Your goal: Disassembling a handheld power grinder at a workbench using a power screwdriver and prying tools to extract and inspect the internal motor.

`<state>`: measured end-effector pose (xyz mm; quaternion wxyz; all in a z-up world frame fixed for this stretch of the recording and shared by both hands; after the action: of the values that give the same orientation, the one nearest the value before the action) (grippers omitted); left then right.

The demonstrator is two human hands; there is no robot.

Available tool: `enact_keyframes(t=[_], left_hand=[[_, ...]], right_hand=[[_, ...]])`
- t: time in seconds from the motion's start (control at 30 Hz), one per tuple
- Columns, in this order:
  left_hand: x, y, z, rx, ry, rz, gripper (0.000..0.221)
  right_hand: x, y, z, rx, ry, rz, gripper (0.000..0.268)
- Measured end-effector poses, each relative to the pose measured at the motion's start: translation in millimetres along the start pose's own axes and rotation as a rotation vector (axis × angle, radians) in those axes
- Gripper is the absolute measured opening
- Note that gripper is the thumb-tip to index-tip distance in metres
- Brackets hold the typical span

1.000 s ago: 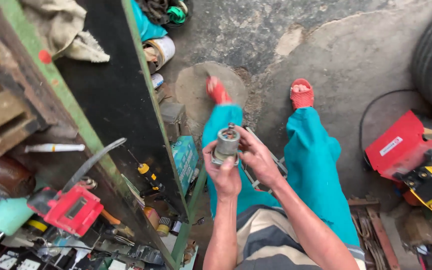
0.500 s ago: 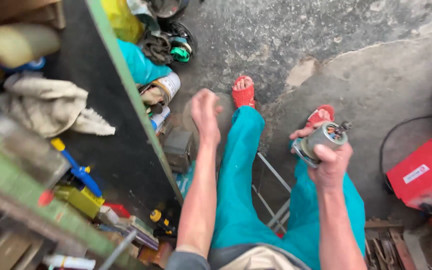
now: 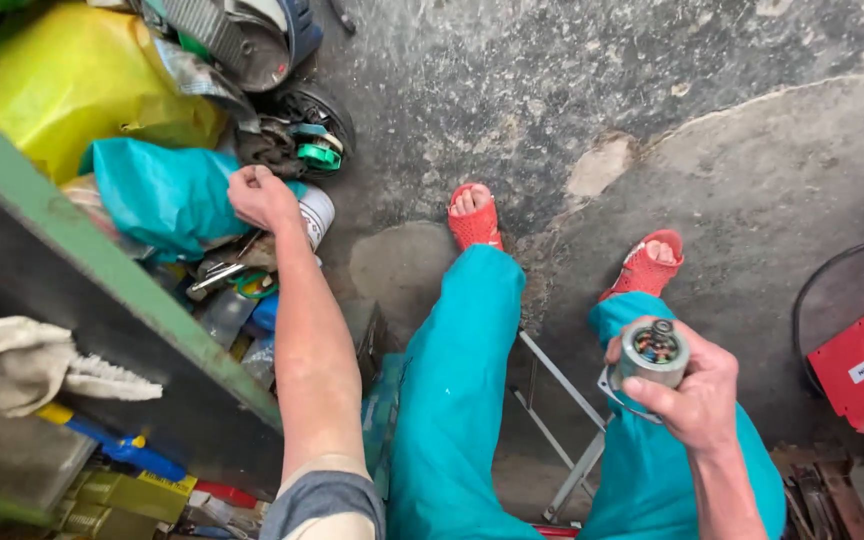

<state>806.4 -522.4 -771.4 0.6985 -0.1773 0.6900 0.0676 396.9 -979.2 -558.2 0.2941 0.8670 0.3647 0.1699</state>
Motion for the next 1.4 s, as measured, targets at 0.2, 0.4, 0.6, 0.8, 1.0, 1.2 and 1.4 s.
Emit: enact_keyframes(t=[0.2,0.4,0.6,0.8,1.0,1.2,1.4], left_hand=[[-24,-52,-18,0.105,0.200,-0.300,0.044],[42,19,25,0.232,0.103,0.190,0.023],[-88,-47,-90,-0.072,0.066,-0.350,0.037],[-251,-159,-254,0.023,0.609,-0.733,0.024],[-457,-366,-291,0.195,1.231,-1.361,0.016],[-503,-392,-310,0.266,1.726,-1.243,0.027],[-583,-543,-290,0.623,1.769,-1.306,0.022]], right_hand=[[13,22,-23,0.102,0.055,0.000,0.042],[-13,0,12,-0.003,0.036,-0.263,0.053],[12,50,-9,-0.042,0.048,-0.147,0.045],[41,121,-94,0.251,0.034,-0.249,0.025],[62,228,-185,0.392,0.078,-0.160,0.026],[79,337,-233,0.393,0.242,-0.089,0.013],[68,449,-225,0.409,0.350,0.035,0.018]])
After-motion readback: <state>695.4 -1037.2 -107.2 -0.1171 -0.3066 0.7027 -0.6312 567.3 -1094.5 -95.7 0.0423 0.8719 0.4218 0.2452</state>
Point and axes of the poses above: each hand's wrist, its own z-axis towards the middle knuckle, its own x-axis out of the palm, y = z × x, the point moved 10 cm from there along z, towards the middle knuckle, and after that the axes turned 5 degrees about z, right-handed, at the moved point
